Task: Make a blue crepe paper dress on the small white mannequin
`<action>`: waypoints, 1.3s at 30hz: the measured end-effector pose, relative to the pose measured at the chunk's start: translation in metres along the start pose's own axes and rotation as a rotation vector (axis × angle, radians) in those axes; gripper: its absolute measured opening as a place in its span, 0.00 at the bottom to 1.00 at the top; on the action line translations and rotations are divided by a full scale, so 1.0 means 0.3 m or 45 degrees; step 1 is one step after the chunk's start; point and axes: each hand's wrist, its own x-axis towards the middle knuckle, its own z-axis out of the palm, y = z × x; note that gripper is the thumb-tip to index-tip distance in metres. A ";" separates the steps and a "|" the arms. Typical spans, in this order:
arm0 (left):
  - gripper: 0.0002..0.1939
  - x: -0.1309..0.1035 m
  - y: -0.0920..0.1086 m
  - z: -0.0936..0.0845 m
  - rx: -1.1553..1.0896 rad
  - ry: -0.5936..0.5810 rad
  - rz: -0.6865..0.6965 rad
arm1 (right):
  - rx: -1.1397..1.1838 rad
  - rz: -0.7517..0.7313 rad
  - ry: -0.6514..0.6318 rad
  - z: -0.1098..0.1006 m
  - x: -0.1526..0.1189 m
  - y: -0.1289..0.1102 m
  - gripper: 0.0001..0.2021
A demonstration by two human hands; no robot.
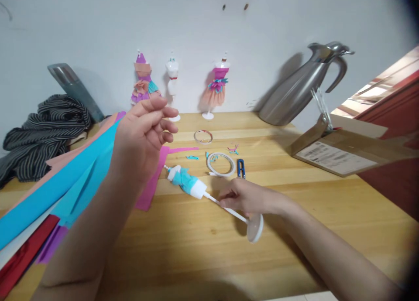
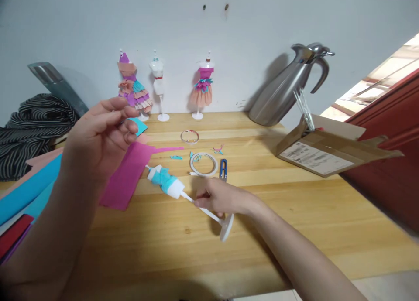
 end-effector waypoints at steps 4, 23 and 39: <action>0.07 0.007 -0.024 0.006 0.091 -0.083 -0.072 | -0.012 -0.051 0.470 -0.042 0.011 0.040 0.10; 0.07 0.025 -0.235 -0.006 1.323 -0.837 0.242 | -0.670 -0.169 0.769 -0.063 0.066 0.133 0.10; 0.18 0.034 -0.162 -0.027 1.498 -0.605 0.277 | -1.019 -0.410 1.129 -0.112 0.003 -0.066 0.10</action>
